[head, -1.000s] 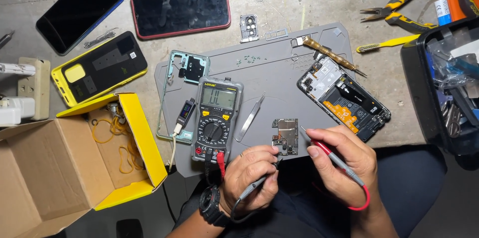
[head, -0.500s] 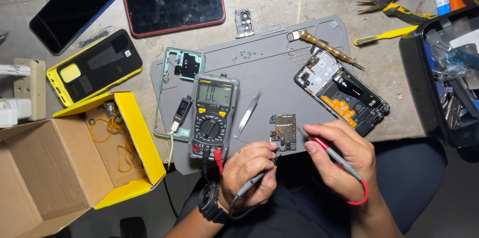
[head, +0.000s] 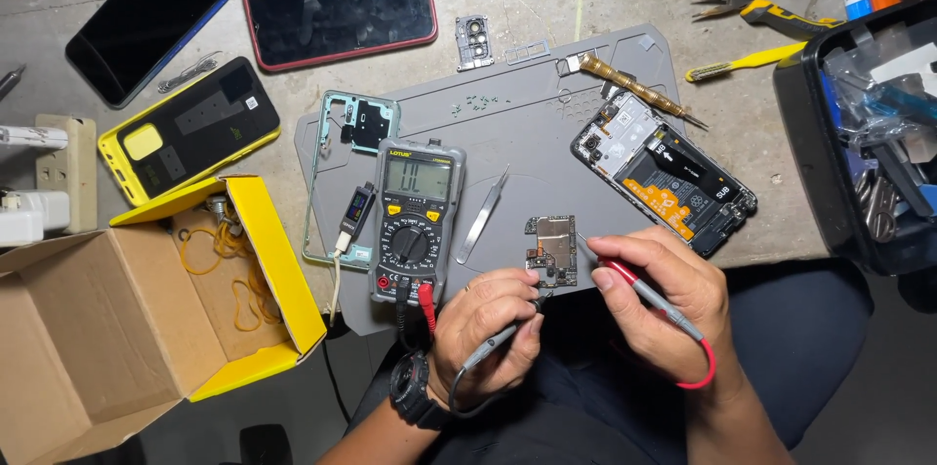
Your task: The person tests a small electronic circuit board using a multimeter. They hold the board in one hand and use the multimeter probes to touch various points on the circuit, checking for electrical continuity or voltage.
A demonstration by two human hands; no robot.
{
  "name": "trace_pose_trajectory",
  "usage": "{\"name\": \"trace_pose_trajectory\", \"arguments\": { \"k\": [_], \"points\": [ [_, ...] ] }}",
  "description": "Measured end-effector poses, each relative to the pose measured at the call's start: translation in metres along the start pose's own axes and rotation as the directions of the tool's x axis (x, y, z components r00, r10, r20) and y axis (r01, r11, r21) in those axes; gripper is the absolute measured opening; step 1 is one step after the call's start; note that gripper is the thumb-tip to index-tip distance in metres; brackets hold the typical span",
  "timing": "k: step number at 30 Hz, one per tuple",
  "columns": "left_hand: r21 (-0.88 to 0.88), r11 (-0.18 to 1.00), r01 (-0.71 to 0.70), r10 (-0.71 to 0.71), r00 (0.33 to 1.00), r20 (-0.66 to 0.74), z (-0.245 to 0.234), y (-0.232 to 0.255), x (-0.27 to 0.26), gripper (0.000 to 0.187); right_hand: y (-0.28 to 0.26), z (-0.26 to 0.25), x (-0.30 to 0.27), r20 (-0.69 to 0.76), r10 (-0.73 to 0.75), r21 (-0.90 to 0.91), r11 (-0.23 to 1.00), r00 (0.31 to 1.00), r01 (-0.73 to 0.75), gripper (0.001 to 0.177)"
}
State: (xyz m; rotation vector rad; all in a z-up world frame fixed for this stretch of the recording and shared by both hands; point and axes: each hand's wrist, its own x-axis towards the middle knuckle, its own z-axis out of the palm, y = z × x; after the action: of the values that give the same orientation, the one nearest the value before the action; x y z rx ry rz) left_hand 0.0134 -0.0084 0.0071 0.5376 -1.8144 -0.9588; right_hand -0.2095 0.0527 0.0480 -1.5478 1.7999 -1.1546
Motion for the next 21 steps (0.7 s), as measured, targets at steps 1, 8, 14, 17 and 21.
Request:
{"name": "trace_pose_trajectory", "arguments": {
  "k": [1, 8, 14, 17, 21],
  "points": [
    [0.003, 1.0, 0.002, -0.002, 1.0, -0.002, 0.0001, 0.0003, 0.0002, 0.008, -0.0005, 0.0001, 0.0001, 0.0, 0.005, -0.001, 1.0, 1.0, -0.005, 0.022],
    [0.003, 1.0, -0.001, 0.001, 1.0, -0.001, -0.0002, 0.0008, 0.0006, 0.007, 0.0007, -0.0009, -0.0017, 0.011, -0.004, -0.003, 1.0, 1.0, 0.004, 0.021],
    [0.012, 1.0, -0.011, 0.011, 1.0, 0.005, -0.0003, 0.0005, 0.0002, 0.008, -0.0003, -0.0015, -0.0016, 0.011, 0.005, -0.024, 1.0, 1.0, -0.005, 0.021],
    [0.022, 1.0, -0.015, 0.015, 1.0, 0.005, -0.0002, 0.0011, 0.0009, 0.008, -0.0003, -0.0013, -0.001, 0.002, -0.006, -0.009, 1.0, 1.0, 0.006, 0.021],
    [0.021, 1.0, -0.022, 0.022, 1.0, 0.009, -0.0006, 0.0019, 0.0027, 0.008, -0.0009, -0.0019, -0.0002, -0.011, 0.0, -0.006, 1.0, 1.0, 0.0, 0.021]
  ]
}}
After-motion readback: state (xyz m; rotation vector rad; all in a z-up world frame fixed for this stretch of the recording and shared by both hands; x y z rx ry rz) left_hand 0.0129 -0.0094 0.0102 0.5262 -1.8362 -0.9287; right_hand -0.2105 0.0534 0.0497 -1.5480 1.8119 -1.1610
